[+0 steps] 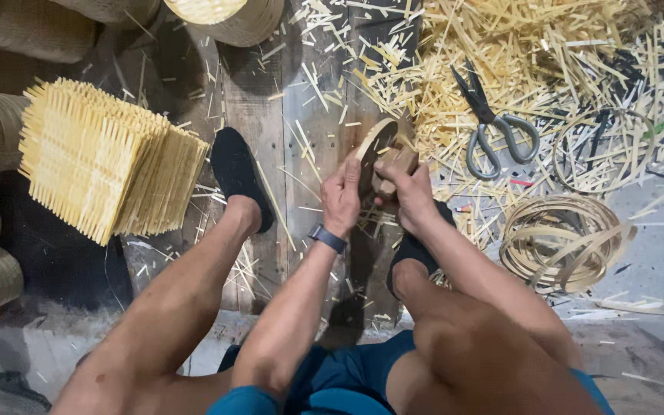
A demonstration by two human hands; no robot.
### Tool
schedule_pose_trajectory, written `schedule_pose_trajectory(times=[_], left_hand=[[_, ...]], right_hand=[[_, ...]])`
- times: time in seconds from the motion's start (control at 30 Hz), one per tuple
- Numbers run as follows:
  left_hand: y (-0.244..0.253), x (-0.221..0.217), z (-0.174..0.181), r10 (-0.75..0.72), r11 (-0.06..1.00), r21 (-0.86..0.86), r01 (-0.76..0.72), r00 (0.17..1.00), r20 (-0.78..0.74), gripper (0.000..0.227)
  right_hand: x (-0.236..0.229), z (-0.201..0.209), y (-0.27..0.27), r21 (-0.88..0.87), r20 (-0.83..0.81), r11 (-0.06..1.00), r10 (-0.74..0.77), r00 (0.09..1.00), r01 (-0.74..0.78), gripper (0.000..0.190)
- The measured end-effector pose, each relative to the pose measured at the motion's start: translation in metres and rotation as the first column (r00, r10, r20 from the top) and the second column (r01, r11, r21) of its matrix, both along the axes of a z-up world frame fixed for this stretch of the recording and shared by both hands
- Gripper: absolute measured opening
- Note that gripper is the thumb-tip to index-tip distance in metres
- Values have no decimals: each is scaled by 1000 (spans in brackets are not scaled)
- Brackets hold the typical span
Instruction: The person sits on the floor and repeatedly places a circular bamboo mat on a wooden block, trims the edges with shears, and stacks the finished mats. The person handles bamboo mats and shears throughout the clip.
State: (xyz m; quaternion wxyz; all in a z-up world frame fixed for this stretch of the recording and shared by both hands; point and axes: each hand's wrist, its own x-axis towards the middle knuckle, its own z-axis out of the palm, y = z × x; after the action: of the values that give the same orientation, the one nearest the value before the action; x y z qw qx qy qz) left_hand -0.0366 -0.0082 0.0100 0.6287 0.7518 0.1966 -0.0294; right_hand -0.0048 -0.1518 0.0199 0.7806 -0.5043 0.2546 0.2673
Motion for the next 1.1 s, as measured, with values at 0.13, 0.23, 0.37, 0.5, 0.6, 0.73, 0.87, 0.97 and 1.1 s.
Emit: schedule_pose_trajectory(times=[0.13,0.23,0.37,0.5,0.6,0.73,0.87,0.97,1.1], left_hand=[[-3,-7,-20,3,948,317,-42,992,122,56],[9,2,-48,60,916,401,-35,997,-49,59],[58,24,-87,166,923,378,-67,957,-236,73],[98,40,-104,184,937,334,-104,958,-219,78],[98,45,-96,220,883,450,-131,963,-152,60],[54,25,-74,-150,599,795,-99,961,233,48],[0,5,-75,-459,482,849,216,887,35,58],[-8,-3,-83,-475,503,835,221,879,53,34],[38,13,-70,-608,531,805,265,781,144,48]], right_hand=[[-3,-5,-1,66,-93,998,10,996,-4,36],[4,-14,-21,93,-175,995,51,983,-35,38],[12,-27,-80,102,-60,995,6,998,0,50],[29,-52,-116,-749,181,660,128,975,52,77],[29,-70,-128,-968,100,250,331,938,15,87],[18,-90,-128,-996,88,66,414,906,67,90],[18,-103,-129,-996,93,33,424,901,88,88],[11,-105,-133,-991,129,25,450,884,132,90],[14,-107,-133,-992,120,18,462,879,126,92]])
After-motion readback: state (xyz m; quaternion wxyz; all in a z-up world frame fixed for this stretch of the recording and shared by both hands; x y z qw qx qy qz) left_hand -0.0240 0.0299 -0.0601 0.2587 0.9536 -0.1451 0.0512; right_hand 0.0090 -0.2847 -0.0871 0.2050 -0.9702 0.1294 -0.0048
